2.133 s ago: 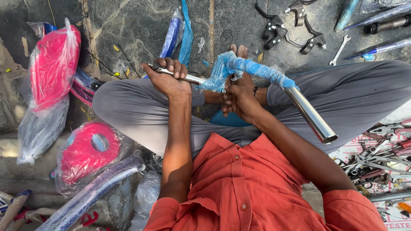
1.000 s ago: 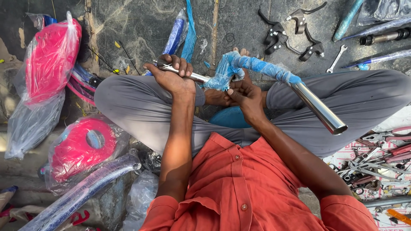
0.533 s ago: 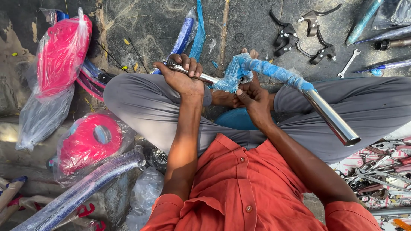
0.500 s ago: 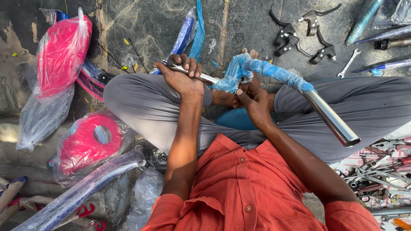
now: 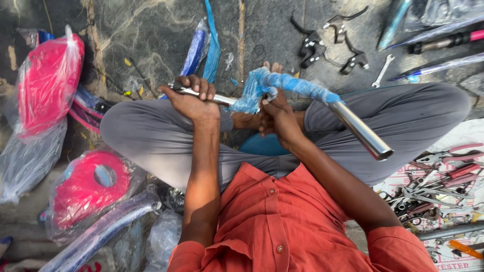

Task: Unwrapping protective materials and assembling bicycle handlebar components.

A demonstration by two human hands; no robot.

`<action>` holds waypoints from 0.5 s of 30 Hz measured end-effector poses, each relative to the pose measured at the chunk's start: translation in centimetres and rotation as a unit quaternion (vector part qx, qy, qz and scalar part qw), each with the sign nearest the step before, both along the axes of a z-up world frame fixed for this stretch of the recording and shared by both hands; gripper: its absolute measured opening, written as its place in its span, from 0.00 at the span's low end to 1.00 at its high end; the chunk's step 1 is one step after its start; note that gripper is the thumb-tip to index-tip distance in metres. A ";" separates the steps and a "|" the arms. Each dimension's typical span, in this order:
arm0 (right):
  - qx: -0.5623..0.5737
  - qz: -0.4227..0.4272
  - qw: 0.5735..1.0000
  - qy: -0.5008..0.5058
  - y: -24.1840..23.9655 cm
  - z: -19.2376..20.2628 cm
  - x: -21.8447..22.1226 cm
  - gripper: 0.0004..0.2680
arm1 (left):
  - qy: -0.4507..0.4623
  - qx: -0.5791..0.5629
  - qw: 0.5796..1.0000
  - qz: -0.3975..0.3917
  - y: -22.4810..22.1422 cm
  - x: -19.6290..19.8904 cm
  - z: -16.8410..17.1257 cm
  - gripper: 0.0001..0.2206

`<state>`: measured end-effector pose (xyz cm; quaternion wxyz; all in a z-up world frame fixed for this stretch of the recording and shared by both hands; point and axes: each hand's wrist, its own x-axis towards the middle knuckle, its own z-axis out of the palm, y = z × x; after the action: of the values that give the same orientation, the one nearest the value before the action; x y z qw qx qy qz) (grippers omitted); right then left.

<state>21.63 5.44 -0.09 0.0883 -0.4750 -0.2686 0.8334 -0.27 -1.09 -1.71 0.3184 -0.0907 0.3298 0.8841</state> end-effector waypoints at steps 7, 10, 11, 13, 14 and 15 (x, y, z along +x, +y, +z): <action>0.532 0.062 0.836 -0.121 2.7 -6.5 0.9 0.14 | -0.033 0.021 0.999 0.013 -1.3 -2.5 -1.9 0.35; 0.641 0.191 0.710 -0.220 3.1 -11.8 1.3 0.25 | -0.159 -0.093 0.982 0.037 -1.0 -6.2 -11.2 0.34; 0.580 0.231 0.747 -0.231 5.5 -12.6 1.5 0.25 | -0.094 -0.112 0.989 0.004 -0.9 -8.8 -16.1 0.22; 0.514 0.224 0.777 -0.286 6.8 -17.9 5.7 0.25 | -0.035 -0.097 0.991 -0.082 -4.7 -6.4 -26.5 0.10; 0.568 0.225 0.737 -0.289 5.7 -20.8 5.2 0.19 | -0.051 -0.074 0.988 -0.127 -5.6 -8.1 -24.4 0.10; 0.619 0.230 0.691 -0.294 4.7 -23.2 -2.6 0.15 | -0.067 -0.051 0.982 -0.172 -5.7 -15.7 -18.4 0.10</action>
<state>19.05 10.14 -23.34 0.0840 -0.4570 -0.8364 0.2906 -16.01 -6.76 -20.15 0.4818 -0.1084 0.3630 0.7902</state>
